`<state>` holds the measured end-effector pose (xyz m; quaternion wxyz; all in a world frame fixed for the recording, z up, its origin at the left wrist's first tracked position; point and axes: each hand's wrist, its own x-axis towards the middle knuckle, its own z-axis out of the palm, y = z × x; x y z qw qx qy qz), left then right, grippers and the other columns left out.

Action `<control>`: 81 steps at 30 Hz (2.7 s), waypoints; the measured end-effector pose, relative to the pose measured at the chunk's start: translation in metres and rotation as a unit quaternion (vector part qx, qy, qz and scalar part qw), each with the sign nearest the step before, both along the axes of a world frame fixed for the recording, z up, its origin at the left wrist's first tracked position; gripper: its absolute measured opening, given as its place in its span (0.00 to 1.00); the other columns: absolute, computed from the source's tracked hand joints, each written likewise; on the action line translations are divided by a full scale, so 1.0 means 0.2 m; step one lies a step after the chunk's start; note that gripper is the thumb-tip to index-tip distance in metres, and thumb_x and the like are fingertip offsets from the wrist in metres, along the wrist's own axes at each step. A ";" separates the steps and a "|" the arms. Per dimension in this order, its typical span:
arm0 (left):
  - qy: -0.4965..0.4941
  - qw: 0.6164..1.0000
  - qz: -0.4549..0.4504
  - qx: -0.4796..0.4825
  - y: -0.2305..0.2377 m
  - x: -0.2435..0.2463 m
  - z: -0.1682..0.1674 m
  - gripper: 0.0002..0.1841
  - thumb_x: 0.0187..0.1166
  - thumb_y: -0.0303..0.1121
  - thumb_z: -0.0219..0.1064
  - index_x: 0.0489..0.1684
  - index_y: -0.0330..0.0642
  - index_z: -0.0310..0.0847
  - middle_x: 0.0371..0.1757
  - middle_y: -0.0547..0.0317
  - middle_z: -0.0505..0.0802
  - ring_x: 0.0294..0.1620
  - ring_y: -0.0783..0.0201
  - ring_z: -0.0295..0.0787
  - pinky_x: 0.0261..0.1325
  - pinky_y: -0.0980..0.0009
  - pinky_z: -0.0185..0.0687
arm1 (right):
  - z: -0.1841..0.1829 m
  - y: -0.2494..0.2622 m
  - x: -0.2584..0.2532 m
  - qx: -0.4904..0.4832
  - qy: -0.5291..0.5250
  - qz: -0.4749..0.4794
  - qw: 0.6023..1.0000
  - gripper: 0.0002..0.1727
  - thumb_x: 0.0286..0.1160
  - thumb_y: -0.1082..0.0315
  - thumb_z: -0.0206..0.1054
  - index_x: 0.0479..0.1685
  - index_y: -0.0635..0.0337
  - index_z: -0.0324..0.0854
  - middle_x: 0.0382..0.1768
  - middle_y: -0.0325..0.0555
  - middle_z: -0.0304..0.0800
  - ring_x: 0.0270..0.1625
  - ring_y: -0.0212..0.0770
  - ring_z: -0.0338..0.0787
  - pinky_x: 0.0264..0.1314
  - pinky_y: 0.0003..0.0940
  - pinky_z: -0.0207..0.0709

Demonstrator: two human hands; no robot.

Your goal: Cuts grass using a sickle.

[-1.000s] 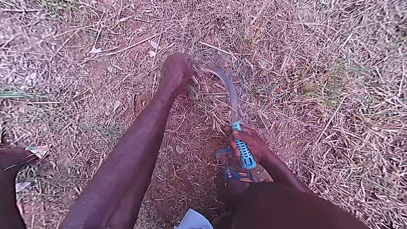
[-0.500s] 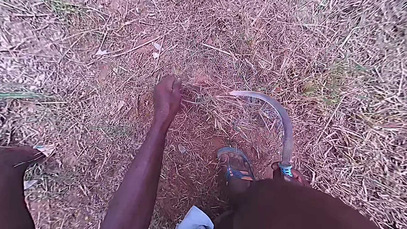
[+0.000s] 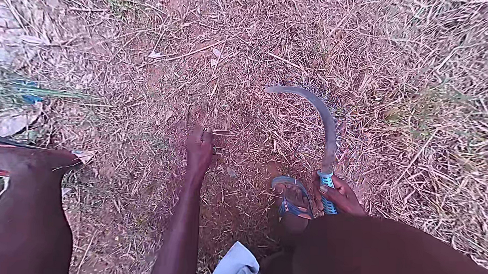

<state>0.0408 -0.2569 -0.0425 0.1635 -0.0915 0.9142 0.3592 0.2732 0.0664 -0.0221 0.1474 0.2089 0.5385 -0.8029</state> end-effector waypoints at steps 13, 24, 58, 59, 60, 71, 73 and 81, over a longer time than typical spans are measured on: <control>0.006 0.981 -0.156 -0.115 0.38 -0.35 0.04 0.48 0.72 0.50 0.79 0.89 0.32 0.58 0.75 0.24 0.76 0.70 0.27 0.79 0.67 0.32 0.76 | 0.04 -0.06 -0.05 0.027 0.010 0.022 0.999 0.25 0.76 0.49 0.68 0.63 0.57 0.75 0.28 0.28 0.88 0.25 0.28 0.87 0.28 0.26 0.85; -0.038 0.950 -0.193 -0.243 0.46 -0.47 0.07 0.24 0.90 0.47 0.54 0.58 0.31 0.82 0.55 0.31 0.91 0.60 0.33 0.89 0.58 0.33 0.78 | 0.03 -0.11 -0.11 0.003 0.003 0.020 1.000 0.25 0.77 0.50 0.68 0.63 0.59 0.75 0.28 0.30 0.87 0.23 0.30 0.86 0.26 0.27 0.85; 0.027 0.937 -0.269 -0.221 0.30 -0.50 0.17 0.12 0.84 0.27 0.59 0.54 0.29 0.83 0.51 0.28 0.91 0.58 0.27 0.88 0.58 0.29 0.77 | 0.03 -0.28 -0.70 -0.132 -0.167 0.229 0.950 0.19 0.92 0.60 0.45 0.62 0.60 0.76 0.17 0.38 0.82 0.15 0.29 0.84 0.20 0.22 0.82; 0.017 0.937 -0.268 -0.225 0.30 -0.51 0.17 0.11 0.84 0.27 0.59 0.53 0.30 0.83 0.51 0.28 0.91 0.58 0.28 0.88 0.57 0.28 0.77 | 0.05 -0.31 -0.69 -0.127 -0.168 0.227 0.951 0.18 0.92 0.60 0.45 0.62 0.60 0.75 0.17 0.37 0.81 0.16 0.29 0.83 0.21 0.21 0.82; 0.007 0.936 -0.267 -0.228 0.30 -0.53 0.17 0.12 0.85 0.28 0.58 0.54 0.31 0.84 0.51 0.28 0.91 0.58 0.28 0.88 0.57 0.28 0.76 | 0.06 -0.32 -0.67 -0.121 -0.169 0.219 0.953 0.18 0.92 0.60 0.47 0.64 0.61 0.75 0.17 0.37 0.81 0.16 0.29 0.84 0.21 0.22 0.82; -0.023 0.975 -0.145 -0.169 0.03 -0.16 0.08 0.18 0.85 0.24 0.59 0.70 0.27 0.78 0.63 0.24 0.87 0.69 0.27 0.82 0.72 0.29 0.70 | 0.00 -0.06 0.04 -0.069 -0.044 0.050 0.995 0.18 0.81 0.53 0.62 0.61 0.53 0.80 0.26 0.27 0.88 0.24 0.24 0.85 0.30 0.22 0.83; -0.043 0.981 -0.088 -0.170 -0.06 -0.11 0.07 0.21 0.85 0.24 0.58 0.76 0.30 0.75 0.65 0.22 0.86 0.70 0.25 0.81 0.71 0.26 0.70 | 0.01 -0.05 0.07 -0.066 -0.013 0.018 0.998 0.21 0.80 0.50 0.65 0.63 0.52 0.81 0.27 0.26 0.88 0.24 0.23 0.85 0.30 0.21 0.81; -0.062 0.980 -0.076 -0.174 -0.07 -0.14 0.08 0.19 0.91 0.32 0.54 0.70 0.28 0.77 0.67 0.25 0.85 0.70 0.29 0.82 0.72 0.30 0.70 | 0.00 -0.03 -0.01 -0.014 0.020 0.053 0.998 0.22 0.78 0.49 0.68 0.61 0.53 0.79 0.28 0.28 0.89 0.25 0.27 0.88 0.29 0.25 0.85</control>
